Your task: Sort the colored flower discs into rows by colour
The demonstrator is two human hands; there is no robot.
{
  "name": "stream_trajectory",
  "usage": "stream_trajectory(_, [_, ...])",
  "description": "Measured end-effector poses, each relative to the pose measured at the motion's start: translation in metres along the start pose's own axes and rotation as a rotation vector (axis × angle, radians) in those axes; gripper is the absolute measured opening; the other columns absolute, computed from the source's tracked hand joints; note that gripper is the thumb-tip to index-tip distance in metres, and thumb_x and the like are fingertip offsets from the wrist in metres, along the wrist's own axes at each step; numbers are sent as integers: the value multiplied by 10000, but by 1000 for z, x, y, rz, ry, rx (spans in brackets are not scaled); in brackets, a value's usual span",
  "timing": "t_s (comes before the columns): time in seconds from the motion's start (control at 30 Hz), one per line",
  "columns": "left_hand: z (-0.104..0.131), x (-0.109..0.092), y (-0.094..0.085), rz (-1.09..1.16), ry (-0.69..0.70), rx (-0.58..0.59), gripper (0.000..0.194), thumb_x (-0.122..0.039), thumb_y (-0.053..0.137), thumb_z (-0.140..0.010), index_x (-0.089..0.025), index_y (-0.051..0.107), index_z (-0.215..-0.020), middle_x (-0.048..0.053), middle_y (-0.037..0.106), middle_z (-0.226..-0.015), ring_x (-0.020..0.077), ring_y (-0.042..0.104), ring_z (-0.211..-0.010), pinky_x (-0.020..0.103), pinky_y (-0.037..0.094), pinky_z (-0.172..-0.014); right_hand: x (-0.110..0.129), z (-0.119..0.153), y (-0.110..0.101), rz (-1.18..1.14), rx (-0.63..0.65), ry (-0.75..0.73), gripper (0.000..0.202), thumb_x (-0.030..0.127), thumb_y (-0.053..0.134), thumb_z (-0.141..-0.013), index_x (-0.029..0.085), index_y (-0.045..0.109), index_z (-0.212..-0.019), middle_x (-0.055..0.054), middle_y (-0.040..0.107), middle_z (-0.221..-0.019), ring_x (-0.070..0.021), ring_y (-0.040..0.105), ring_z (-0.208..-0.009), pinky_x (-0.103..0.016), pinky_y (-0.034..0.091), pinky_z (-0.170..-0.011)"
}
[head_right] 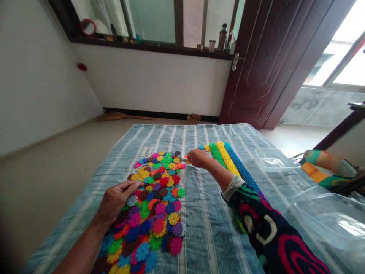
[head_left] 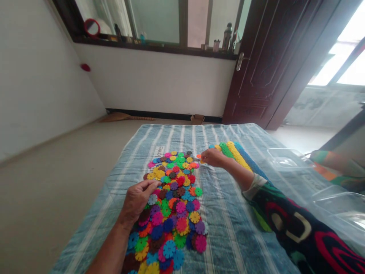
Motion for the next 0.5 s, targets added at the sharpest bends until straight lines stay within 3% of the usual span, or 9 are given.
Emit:
stream_trajectory(0.23, [1, -2, 0, -14, -10, -6, 301, -457, 616, -670, -193, 741, -743, 11, 742, -824, 222, 662, -863, 267, 491, -808, -77, -17, -11, 39, -25, 218, 288, 179, 513, -797, 197, 728, -988, -109, 696, -1031, -234, 631, -956, -261, 447, -721])
stream_trajectory(0.5, [0, 0, 1, -6, -14, -14, 294, -455, 617, -671, -198, 739, -746, 9, 742, -823, 217, 667, -857, 274, 498, -820, -96, -23, -5, 56, 9, 270, 264, 196, 553, -775, 200, 728, -973, -106, 689, -1043, -227, 632, -954, -252, 453, -726])
Point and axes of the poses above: each hand's wrist, its own z-axis away from the middle knuckle, its own y-axis out of the palm, x = y × z, the point moved 2 cm from there along -z, towards the middle knuckle
